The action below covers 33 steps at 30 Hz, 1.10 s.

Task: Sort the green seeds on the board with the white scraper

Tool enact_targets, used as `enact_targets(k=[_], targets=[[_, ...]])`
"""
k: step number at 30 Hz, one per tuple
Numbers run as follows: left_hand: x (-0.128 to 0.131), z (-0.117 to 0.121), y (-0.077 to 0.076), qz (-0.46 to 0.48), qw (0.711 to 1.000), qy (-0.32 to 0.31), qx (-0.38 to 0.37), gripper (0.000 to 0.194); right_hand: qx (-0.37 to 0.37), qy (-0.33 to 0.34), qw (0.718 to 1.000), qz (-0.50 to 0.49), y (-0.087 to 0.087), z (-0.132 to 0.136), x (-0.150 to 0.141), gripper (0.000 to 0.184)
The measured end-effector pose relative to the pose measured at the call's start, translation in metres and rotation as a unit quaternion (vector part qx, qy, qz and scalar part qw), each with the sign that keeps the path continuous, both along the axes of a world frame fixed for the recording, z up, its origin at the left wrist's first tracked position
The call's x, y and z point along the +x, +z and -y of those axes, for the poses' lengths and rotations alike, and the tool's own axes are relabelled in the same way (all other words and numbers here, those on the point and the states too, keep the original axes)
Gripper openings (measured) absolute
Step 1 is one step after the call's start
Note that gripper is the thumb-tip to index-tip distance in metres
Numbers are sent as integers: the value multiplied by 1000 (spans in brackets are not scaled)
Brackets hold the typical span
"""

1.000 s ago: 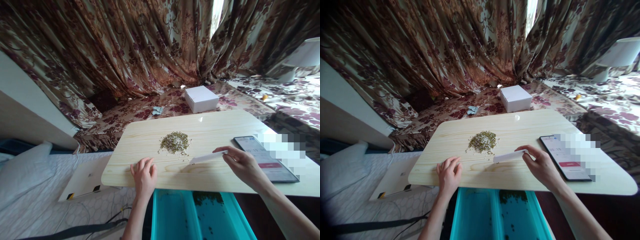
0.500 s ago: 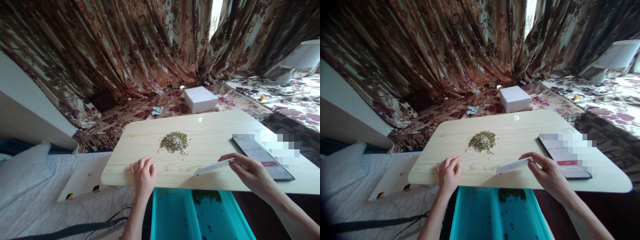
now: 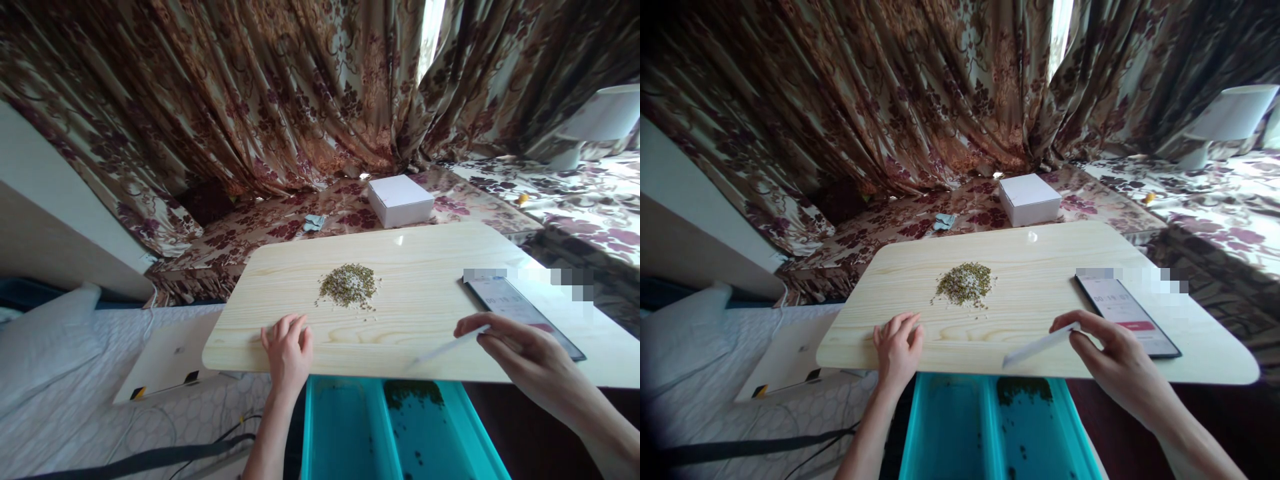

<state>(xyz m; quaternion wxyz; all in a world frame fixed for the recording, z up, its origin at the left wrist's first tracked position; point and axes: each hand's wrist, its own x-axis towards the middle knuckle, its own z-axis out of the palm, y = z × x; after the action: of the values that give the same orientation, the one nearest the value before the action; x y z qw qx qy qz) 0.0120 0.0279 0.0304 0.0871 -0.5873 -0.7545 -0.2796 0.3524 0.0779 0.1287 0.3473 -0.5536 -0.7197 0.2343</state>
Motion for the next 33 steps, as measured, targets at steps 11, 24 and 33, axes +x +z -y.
enact_targets(k=[11,24,33], targets=[[0,0,0,0,1000,0,-4,26,-29,-1,998,-61,-15,-20,-31,26],[0,0,1,1,1000,-1,-8,27,-23,11,996,-80,-13,-34,-48,22],[0,0,-1,2,1000,-3,-2,27,-40,55,994,-85,-17,-38,-51,23]])
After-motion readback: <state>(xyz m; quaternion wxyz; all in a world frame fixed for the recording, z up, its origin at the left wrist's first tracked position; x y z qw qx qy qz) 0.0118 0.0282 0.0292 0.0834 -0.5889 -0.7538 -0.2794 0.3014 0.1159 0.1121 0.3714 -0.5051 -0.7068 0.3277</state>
